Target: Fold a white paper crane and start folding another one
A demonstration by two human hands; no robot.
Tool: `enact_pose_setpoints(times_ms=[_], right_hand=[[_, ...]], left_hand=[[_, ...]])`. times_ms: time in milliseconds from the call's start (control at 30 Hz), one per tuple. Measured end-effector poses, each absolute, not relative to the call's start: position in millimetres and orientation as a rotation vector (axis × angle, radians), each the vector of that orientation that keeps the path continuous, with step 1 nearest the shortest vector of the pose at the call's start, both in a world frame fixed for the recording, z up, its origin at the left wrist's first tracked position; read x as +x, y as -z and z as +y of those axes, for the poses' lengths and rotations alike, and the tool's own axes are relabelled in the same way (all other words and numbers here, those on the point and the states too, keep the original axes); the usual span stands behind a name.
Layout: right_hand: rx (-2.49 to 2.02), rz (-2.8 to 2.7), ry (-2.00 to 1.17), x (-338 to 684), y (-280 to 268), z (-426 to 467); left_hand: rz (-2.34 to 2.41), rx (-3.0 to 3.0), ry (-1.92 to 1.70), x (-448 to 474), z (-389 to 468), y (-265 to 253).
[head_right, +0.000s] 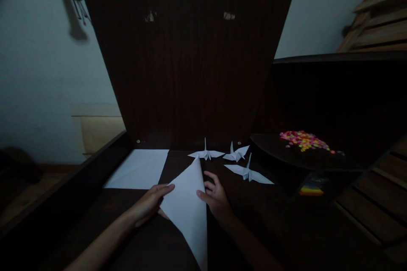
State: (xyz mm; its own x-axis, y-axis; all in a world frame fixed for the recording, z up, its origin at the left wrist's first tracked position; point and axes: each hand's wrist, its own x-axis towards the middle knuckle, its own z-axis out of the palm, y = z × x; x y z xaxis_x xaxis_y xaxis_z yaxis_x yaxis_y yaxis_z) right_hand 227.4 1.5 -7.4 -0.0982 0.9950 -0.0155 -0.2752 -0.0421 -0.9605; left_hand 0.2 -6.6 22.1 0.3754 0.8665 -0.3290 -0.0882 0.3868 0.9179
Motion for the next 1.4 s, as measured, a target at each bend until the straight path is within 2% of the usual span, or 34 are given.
enact_pose_setpoints(times_ms=[100,400,833,1400], right_hand=[[-0.981,-1.067,-1.421,225,11,0],[-0.995,-0.993,-1.463,224,2,-1],[-1.133,-1.074,-1.167,224,-5,-7],[-1.013,-1.174,-1.334,221,6,-8]], left_hand=[[0.961,0.963,-0.673,-2,-11,-27],[0.956,0.989,-0.73,1,-13,-28],[0.931,1.075,-0.666,1,-15,-27],[0.995,0.992,-0.791,5,-13,-20]])
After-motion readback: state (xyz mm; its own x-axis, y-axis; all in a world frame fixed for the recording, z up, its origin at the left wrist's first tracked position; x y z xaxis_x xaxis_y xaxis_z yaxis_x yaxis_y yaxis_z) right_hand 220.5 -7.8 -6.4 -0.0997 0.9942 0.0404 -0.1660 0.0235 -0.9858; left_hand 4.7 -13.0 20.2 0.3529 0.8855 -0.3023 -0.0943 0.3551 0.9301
